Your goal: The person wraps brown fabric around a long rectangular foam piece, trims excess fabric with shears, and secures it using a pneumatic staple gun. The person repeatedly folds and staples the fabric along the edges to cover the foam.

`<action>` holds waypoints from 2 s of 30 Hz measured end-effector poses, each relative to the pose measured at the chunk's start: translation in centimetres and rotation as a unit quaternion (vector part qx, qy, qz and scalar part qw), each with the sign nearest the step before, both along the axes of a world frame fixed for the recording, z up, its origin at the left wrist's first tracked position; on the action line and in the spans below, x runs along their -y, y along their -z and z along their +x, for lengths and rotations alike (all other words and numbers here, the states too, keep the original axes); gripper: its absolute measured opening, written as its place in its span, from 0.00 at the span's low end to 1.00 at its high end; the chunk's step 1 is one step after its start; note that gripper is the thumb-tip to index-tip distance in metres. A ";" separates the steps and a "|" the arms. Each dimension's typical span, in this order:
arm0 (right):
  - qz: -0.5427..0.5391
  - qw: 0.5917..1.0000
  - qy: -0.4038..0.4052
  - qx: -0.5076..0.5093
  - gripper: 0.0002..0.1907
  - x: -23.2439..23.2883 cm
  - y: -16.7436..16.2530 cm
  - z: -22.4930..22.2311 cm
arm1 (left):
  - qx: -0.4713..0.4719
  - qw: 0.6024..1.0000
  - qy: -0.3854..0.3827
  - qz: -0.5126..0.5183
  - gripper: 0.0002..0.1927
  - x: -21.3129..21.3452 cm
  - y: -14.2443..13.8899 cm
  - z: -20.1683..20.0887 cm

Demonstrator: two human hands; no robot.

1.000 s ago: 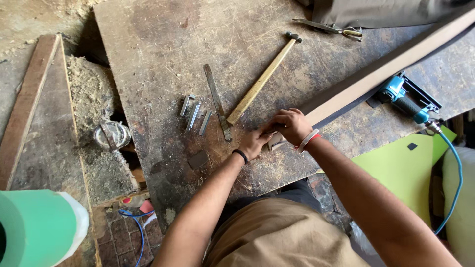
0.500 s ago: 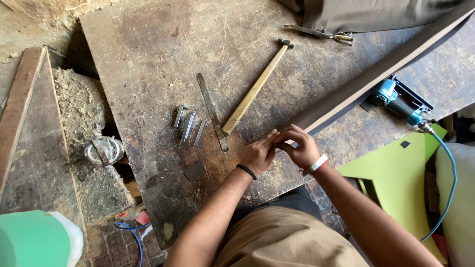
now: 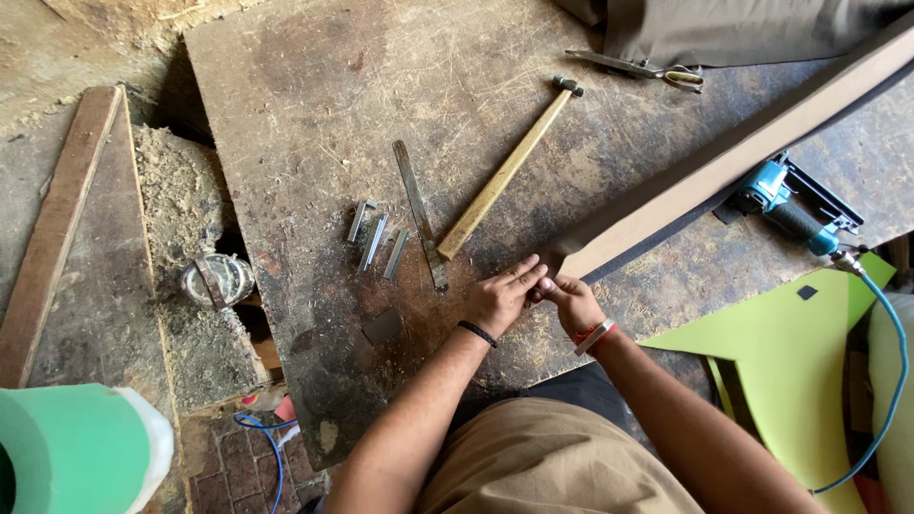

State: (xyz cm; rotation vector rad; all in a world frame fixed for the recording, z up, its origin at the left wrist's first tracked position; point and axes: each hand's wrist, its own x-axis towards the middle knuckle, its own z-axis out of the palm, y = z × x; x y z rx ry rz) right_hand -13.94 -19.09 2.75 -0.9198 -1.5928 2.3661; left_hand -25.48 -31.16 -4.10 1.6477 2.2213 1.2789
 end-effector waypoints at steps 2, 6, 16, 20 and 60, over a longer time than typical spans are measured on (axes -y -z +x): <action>0.006 1.000 -0.005 -0.023 0.12 0.2 0.3 0.3 | 0.017 0.999 -0.013 -0.029 0.24 0.4 0.0 0.0; 0.065 0.998 -0.018 0.005 0.11 0.4 1.1 1.1 | 0.383 0.921 0.053 -0.051 0.40 0.9 0.2 0.1; 0.128 0.990 -0.060 0.029 0.11 0.2 2.0 2.6 | 0.245 0.942 0.062 -0.221 0.38 -0.4 -0.5 0.6; 0.411 0.886 -0.108 0.188 0.10 -3.0 0.1 4.6 | 0.216 0.954 0.071 -0.197 0.39 -0.5 -1.8 1.2; 0.392 0.857 -0.116 0.315 0.17 -0.7 -4.0 8.1 | 0.243 0.943 0.069 -0.218 0.43 -1.6 -2.0 -2.4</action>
